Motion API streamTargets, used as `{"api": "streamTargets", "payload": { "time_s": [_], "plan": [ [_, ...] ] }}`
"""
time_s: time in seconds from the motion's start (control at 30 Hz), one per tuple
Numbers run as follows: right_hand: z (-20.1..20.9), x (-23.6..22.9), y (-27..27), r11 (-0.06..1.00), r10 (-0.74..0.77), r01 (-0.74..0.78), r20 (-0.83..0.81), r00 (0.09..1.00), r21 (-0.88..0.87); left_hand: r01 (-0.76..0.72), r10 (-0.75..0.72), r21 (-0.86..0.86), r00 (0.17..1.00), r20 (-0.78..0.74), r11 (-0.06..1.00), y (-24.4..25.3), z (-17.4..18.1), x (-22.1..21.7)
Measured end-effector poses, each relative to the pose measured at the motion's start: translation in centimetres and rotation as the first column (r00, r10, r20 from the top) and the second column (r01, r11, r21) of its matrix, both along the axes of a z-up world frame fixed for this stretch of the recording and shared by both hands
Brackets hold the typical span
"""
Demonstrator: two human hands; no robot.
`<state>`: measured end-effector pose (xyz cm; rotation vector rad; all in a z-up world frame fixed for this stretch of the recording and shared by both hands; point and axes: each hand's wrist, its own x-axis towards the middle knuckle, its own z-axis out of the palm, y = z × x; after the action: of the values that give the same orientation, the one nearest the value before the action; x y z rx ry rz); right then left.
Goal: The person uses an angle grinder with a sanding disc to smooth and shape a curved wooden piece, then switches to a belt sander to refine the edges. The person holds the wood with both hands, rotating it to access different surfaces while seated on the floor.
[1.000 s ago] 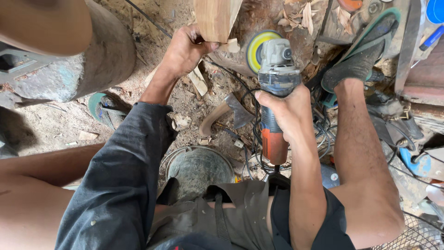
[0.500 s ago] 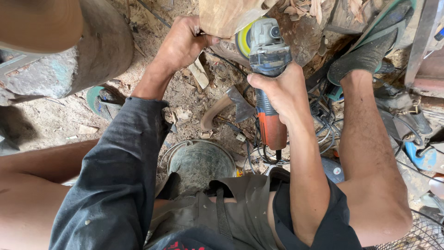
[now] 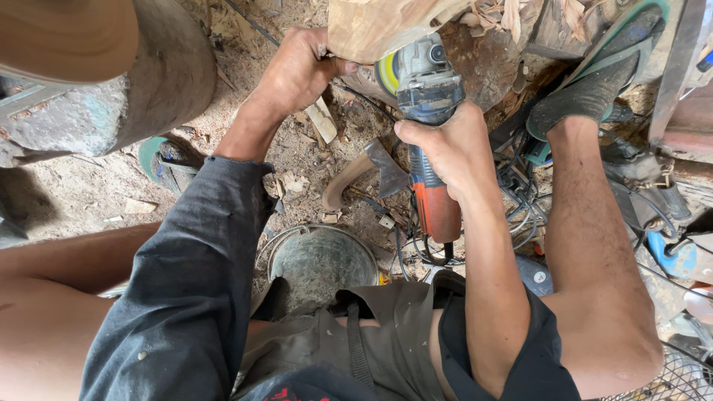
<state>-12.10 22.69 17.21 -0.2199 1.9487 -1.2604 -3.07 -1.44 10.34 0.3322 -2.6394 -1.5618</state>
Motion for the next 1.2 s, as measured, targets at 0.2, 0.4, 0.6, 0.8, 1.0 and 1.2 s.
{"api": "streamTargets", "payload": {
  "time_s": [0.2,0.4,0.6,0.8,1.0,1.2],
  "plan": [
    [0.1,0.1,-0.1,1.0,0.004,-0.004,0.012,1.0,0.019,0.013,-0.013,-0.01,1.0,-0.02,1.0,-0.2,-0.3,0.0],
    [0.7,-0.2,1.3,0.996,-0.075,0.074,-0.013,0.997,-0.043,-0.03,0.057,0.285,0.995,-0.087,0.958,0.1,-0.7,0.5],
    [3.8,0.1,4.3,0.947,-0.305,0.304,0.01,0.952,-0.099,-0.273,0.434,0.804,0.901,0.02,0.529,2.5,-1.5,1.7],
    [5.0,3.1,6.0,0.986,-0.081,0.048,-0.201,0.976,-0.161,-0.401,0.347,0.901,0.879,0.327,0.165,5.7,-3.6,5.4],
    [4.4,6.2,3.9,0.991,0.112,-0.13,-0.343,0.933,-0.03,-0.452,0.316,0.878,0.866,0.388,0.16,6.3,-3.2,5.9],
    [5.3,6.9,3.0,0.985,0.173,-0.164,-0.378,0.909,0.057,-0.465,0.337,0.87,0.855,0.394,0.163,6.2,-2.2,5.4]
  ]
}}
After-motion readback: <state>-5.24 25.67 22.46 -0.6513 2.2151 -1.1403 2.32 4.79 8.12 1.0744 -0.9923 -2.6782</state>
